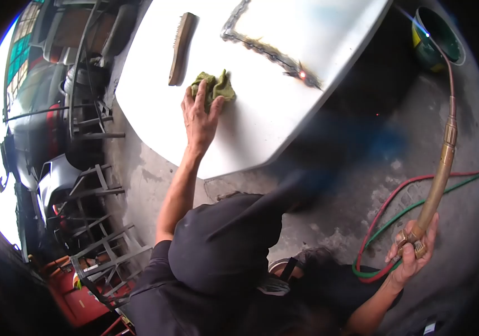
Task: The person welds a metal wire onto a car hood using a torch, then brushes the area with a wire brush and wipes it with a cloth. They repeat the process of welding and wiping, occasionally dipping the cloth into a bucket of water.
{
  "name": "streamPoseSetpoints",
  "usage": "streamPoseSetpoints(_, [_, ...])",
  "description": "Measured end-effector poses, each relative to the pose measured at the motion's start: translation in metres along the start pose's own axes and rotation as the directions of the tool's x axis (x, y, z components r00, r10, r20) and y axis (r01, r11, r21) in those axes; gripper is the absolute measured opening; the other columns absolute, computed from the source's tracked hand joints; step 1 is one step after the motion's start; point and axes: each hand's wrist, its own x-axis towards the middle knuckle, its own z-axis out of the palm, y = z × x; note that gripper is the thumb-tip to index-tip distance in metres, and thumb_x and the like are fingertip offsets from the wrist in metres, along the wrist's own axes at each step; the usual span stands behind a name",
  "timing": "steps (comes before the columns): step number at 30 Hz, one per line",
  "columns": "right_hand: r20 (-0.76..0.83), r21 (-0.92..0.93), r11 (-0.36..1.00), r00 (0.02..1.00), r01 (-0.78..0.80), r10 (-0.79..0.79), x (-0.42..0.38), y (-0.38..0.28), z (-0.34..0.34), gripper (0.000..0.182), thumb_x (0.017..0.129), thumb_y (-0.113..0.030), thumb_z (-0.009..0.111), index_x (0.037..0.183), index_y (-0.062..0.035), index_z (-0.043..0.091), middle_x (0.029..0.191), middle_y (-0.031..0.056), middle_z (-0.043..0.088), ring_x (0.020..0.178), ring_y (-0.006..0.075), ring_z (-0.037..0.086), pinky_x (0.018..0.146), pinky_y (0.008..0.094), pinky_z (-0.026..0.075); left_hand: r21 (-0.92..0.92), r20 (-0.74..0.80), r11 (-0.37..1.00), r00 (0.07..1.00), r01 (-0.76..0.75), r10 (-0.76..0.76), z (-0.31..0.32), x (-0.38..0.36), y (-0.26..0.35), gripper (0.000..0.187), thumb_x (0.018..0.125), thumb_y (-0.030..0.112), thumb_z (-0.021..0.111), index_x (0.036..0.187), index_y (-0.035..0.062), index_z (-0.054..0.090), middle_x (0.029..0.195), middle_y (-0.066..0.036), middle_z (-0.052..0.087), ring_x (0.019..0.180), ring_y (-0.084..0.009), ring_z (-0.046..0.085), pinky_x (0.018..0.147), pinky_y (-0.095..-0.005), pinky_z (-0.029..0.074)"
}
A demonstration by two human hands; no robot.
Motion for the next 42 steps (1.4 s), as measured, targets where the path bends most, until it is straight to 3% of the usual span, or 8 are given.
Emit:
streamPoseSetpoints(17, [0.038,0.044,0.996,0.996,0.083,-0.085,-0.013,-0.002,-0.005,0.081,0.093,-0.016,0.068,0.163,-0.0029,0.028,0.103,0.0166,0.056,0.058,0.0123,0.06,0.04,0.0222,0.05,0.099,-0.245,0.963,0.932,-0.252,0.269,0.062,0.112,0.055,0.029,0.1,0.014,0.063,0.127,0.0058,0.073,0.118,-0.019,0.066,0.111,-0.0344,0.057,0.098,-0.0469,0.048])
streamPoseSetpoints(28, [0.053,0.06,0.993,0.994,0.097,-0.101,-0.001,-0.013,0.006,0.083,0.093,-0.017,0.069,0.164,-0.0029,0.027,0.102,0.0167,0.056,0.055,0.012,0.059,0.039,0.0225,0.049,-0.063,0.028,0.46,0.459,-0.886,0.888,0.09,0.014,0.154,0.031,0.084,0.013,0.064,0.114,0.0106,0.072,0.136,-0.017,0.054,0.125,-0.039,0.05,0.107,-0.0523,0.044])
streamPoseSetpoints(30, [0.042,0.036,0.992,0.992,0.119,-0.121,-0.009,-0.014,-0.002,0.084,0.092,-0.018,0.069,0.164,-0.0035,0.028,0.102,0.0161,0.056,0.055,0.0116,0.059,0.038,0.0223,0.049,-0.461,-0.044,0.824,0.936,-0.328,0.348,0.125,0.134,0.004,0.018,0.09,0.008,0.063,0.102,0.0119,0.075,0.104,-0.012,0.07,0.102,-0.0282,0.064,0.095,-0.0448,0.052])
streamPoseSetpoints(33, [-0.004,0.074,0.988,0.991,0.132,-0.132,-0.02,-0.012,-0.013,0.084,0.092,-0.018,0.069,0.164,-0.0042,0.028,0.101,0.0159,0.055,0.054,0.0114,0.058,0.038,0.0221,0.049,0.318,-0.145,0.863,0.88,-0.392,0.453,0.007,0.181,-0.013,0.024,0.097,0.004,0.061,0.114,0.0058,0.078,0.083,-0.009,0.074,0.093,-0.0229,0.068,0.073,-0.0402,0.054])
streamPoseSetpoints(36, [-0.024,0.111,0.989,0.995,0.099,-0.097,-0.019,-0.012,-0.009,0.085,0.09,-0.016,0.069,0.164,-0.005,0.029,0.1,0.0158,0.055,0.057,0.0116,0.058,0.039,0.0226,0.051,-0.476,-0.077,0.819,0.943,-0.321,0.325,0.086,0.173,-0.022,0.031,0.096,0.002,0.058,0.123,0.0054,0.072,0.119,-0.011,0.07,0.097,-0.0255,0.065,0.094,-0.0456,0.047])
streamPoseSetpoints(38, [-0.02,0.121,0.989,0.996,0.088,-0.086,-0.015,-0.013,-0.007,0.085,0.088,-0.013,0.069,0.164,-0.0061,0.03,0.099,0.0159,0.055,0.06,0.0123,0.06,0.04,0.0235,0.053,-0.483,-0.025,0.736,0.848,-0.474,0.53,0.134,0.069,0.087,0.048,0.083,-0.002,0.058,0.129,0.0047,0.066,0.128,-0.015,0.063,0.125,-0.0343,0.055,0.11,-0.0478,0.041])
streamPoseSetpoints(39, [-0.028,0.118,0.988,0.995,0.099,-0.097,-0.014,-0.013,-0.005,0.086,0.089,-0.014,0.068,0.164,-0.0058,0.028,0.098,0.0161,0.055,0.058,0.0118,0.058,0.039,0.0234,0.052,0.002,-0.176,0.465,0.457,-0.886,0.872,0.133,0.027,0.141,0.031,0.098,0.02,0.053,0.12,0.0041,0.069,0.111,-0.011,0.063,0.095,-0.0199,0.063,0.081,-0.0332,0.052])
streamPoseSetpoints(42, [-0.001,0.091,0.988,0.992,0.128,-0.128,-0.011,-0.014,-0.006,0.088,0.091,-0.017,0.067,0.165,-0.0037,0.022,0.101,0.0171,0.054,0.053,0.0105,0.056,0.037,0.0225,0.05,-0.718,0.057,0.14,0.143,-0.682,0.988,0.07,-0.078,0.226,0.043,0.08,-0.003,0.064,0.122,0.0053,0.07,0.119,-0.016,0.063,0.108,-0.0322,0.06,0.09,-0.0433,0.052])
